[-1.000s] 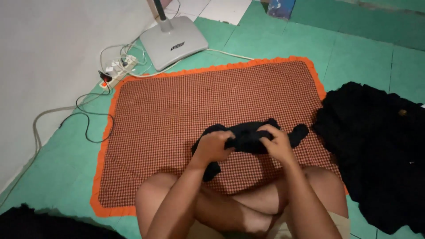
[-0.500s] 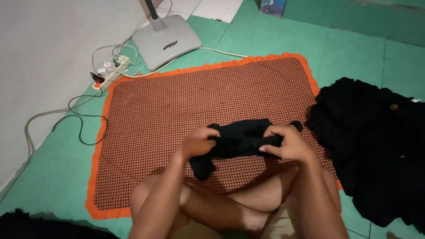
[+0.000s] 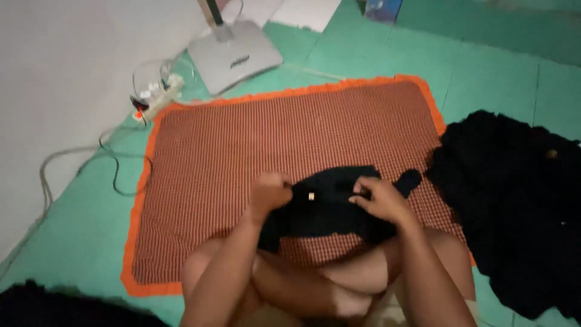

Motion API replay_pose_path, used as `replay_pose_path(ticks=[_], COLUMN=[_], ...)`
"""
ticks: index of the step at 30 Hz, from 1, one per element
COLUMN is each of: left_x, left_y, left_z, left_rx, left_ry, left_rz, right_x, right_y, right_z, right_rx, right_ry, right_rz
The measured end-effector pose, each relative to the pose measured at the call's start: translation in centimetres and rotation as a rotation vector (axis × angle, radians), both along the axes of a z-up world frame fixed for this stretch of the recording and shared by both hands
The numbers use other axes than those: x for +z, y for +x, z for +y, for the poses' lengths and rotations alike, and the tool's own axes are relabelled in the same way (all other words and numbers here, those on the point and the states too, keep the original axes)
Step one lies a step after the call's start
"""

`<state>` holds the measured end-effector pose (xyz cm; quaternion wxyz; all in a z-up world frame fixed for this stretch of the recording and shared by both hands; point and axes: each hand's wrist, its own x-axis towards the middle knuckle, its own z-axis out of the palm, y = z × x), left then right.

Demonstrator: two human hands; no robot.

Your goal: The person sits on the floor and folds a black shirt by hand. They smooth the fabric, fold the sleeves inward, and fold the shirt into a compact rectangle on a checkered mat.

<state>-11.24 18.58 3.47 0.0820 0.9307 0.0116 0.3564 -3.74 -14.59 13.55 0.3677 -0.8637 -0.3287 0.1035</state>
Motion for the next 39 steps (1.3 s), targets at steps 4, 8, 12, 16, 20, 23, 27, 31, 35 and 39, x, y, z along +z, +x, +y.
replay_pose_path(ticks=[4,8,12,16,20,23,27,31,35,39], left_x=[6.9,8.0,8.5,8.1,7.8,7.6,7.2,4.6,10.9,11.0], left_y=[1.2,0.1,-0.5,-0.8,-0.2,0.2,0.2,0.7,-1.1,-1.7], left_z=[-1.4,-0.9,0.2,0.6,0.8,0.5,-0.8,-0.4,-1.7,-2.9], left_rx=[0.026,-0.199,-0.466,-0.549,-0.577,-0.568,-0.399,-0.355,-0.374,-0.220], left_ry=[-0.635,-0.569,-0.799,-0.819,-0.712,-0.578,-0.713,-0.712,-0.327,0.079], left_rz=[0.835,0.838,0.718,0.809,0.968,0.931,0.827,0.551,0.413,0.245], right_x=[3.7,0.9,2.7,3.2,2.9,3.7,3.6,2.0,4.0,3.1], right_y=[-0.3,0.2,0.3,0.3,0.8,0.3,0.5,1.5,0.8,1.3], right_z=[1.1,0.2,0.0,-0.3,-0.3,-0.2,-0.4,-1.5,-1.7,-2.3], right_rx=[0.015,0.022,0.004,-0.050,-0.110,-0.129,-0.160,-0.145,-0.171,-0.210], right_ry=[-0.080,0.124,0.308,0.390,0.411,0.400,0.391,0.333,0.345,0.417], right_rz=[0.071,0.166,0.256,0.254,0.210,0.190,0.166,0.072,-0.018,-0.082])
